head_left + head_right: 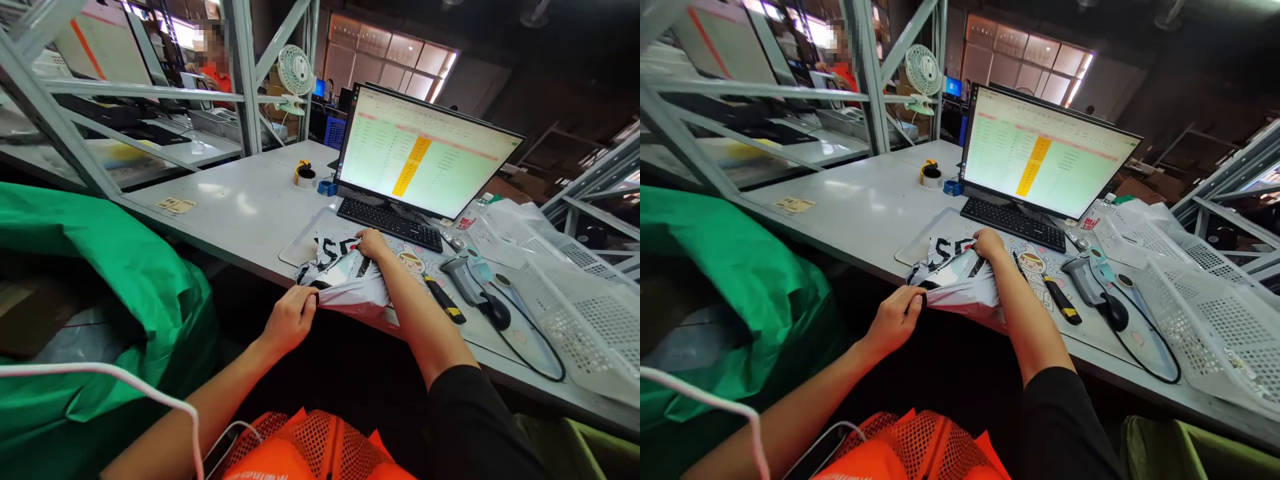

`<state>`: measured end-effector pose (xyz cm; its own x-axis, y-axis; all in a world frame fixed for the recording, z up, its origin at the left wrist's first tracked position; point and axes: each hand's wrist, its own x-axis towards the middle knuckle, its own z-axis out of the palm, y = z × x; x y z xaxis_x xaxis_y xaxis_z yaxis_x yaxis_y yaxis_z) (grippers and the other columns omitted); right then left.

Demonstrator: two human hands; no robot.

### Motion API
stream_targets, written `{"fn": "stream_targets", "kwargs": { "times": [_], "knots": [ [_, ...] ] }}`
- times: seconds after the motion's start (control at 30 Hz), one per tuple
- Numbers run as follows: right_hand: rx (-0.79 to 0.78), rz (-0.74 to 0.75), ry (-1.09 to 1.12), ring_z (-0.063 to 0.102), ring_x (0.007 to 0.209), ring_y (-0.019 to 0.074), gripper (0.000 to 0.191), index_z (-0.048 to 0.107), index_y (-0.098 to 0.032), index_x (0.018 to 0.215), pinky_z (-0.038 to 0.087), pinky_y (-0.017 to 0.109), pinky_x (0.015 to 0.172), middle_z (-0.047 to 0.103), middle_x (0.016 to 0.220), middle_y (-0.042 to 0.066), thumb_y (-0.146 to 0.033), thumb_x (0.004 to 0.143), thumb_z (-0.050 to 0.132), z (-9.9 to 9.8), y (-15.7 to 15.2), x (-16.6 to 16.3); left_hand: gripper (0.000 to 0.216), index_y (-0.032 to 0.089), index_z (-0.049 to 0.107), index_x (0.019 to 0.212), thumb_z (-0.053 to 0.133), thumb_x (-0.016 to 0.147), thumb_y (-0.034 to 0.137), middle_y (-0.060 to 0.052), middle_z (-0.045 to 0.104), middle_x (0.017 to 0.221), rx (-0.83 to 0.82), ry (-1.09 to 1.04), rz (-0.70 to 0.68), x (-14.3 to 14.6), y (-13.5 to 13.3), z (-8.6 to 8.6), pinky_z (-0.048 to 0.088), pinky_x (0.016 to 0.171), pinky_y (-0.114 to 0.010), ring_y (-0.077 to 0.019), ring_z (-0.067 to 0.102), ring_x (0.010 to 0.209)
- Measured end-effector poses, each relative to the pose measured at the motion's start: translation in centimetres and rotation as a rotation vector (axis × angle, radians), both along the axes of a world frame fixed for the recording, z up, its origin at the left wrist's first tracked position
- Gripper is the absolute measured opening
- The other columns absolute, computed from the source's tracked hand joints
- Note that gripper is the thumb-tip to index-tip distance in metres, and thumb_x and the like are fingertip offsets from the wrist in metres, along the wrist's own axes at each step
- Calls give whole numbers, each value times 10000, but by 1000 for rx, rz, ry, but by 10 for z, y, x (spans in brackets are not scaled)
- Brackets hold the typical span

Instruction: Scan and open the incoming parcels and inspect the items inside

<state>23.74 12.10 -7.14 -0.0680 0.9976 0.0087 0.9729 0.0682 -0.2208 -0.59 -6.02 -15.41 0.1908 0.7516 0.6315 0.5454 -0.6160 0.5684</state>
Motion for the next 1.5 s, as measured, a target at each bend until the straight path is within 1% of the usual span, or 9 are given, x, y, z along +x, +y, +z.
{"fn": "stream_targets", "kwargs": {
  "times": [0.23, 0.4, 0.5, 0.6, 0.73, 0.97, 1.1, 1.23, 1.5],
  "knots": [
    [98, 70, 190, 733, 1025, 240, 274, 824, -202, 1123, 512, 278, 898, 819, 1066, 75, -211, 939, 621, 14, -64, -17, 338, 155, 645, 1233, 460, 1005, 321, -179, 720, 1263, -187, -172, 196, -12, 51, -2, 550, 1044, -503, -322, 688, 1185],
    [424, 18, 578, 710, 1127, 278, 317, 738, -220, 1168, 531, 381, 1001, 781, 1188, 92, -234, 882, 602, 10, -162, -29, 495, 170, 609, 1400, 544, 925, 297, -142, 705, 1362, -412, -307, -270, -29, 56, 17, 533, 1105, -476, -303, 663, 1275],
    [527, 94, 800, 559, 1420, 299, 480, 608, -259, 1368, 446, 456, 1188, 588, 1538, 111, -297, 891, 642, -26, -221, -38, 370, 192, 655, 1266, 591, 952, 378, -123, 700, 1312, -478, -182, -529, -38, 35, 31, 556, 1065, -427, -290, 672, 1229],
    [461, 108, 996, 401, 1560, 324, 878, 352, -319, 1614, 366, 513, 1271, 334, 1730, 102, -363, 841, 765, -80, -268, -53, 352, 207, 653, 1130, 713, 913, 477, -114, 646, 1256, -452, 74, -442, -37, 4, 33, 558, 1056, -432, -288, 650, 1186],
    [194, -11, 1246, 549, 1453, 294, 969, 150, -302, 1706, 442, 502, 1224, 474, 1638, 124, -395, 911, 697, -141, -314, -77, 529, 214, 604, 1183, 842, 791, 479, -102, 613, 1212, -536, 327, -397, -29, -32, 12, 567, 1020, -423, -311, 594, 1220],
    [-54, -226, 1434, 704, 1149, 299, 347, 786, -221, 1102, 523, 431, 1077, 784, 1179, 92, -403, 841, 648, -156, -320, -70, 843, 154, 505, 1474, 814, 812, 573, -175, 625, 1362, -536, 609, -436, -23, -84, -30, 462, 1077, -538, -379, 582, 1233],
    [-306, -547, 1497, 693, 855, 257, 316, 772, -199, 817, 554, 359, 802, 787, 878, 70, -481, 700, 689, -180, -303, -63, 882, 115, 404, 1578, 674, 936, 657, -238, 575, 1480, -501, 659, -363, -30, -103, -45, 420, 1095, -585, -419, 558, 1299],
    [-472, -553, 1432, 612, 723, 217, 321, 701, -194, 696, 481, 306, 675, 696, 673, 28, -511, 648, 705, -217, -316, -59, 827, 139, 525, 1472, 588, 940, 769, -197, 665, 1333, -524, 592, -271, -52, -103, -54, 499, 1006, -506, -370, 644, 1174],
    [-260, -412, 1184, 567, 710, 226, 200, 595, -236, 627, 472, 326, 698, 639, 669, 19, -403, 711, 526, -208, -353, -49, 750, 194, 602, 1345, 690, 859, 759, -152, 720, 1274, -445, 445, -250, -84, -92, -61, 593, 932, -413, -347, 713, 1145]
  ]
}}
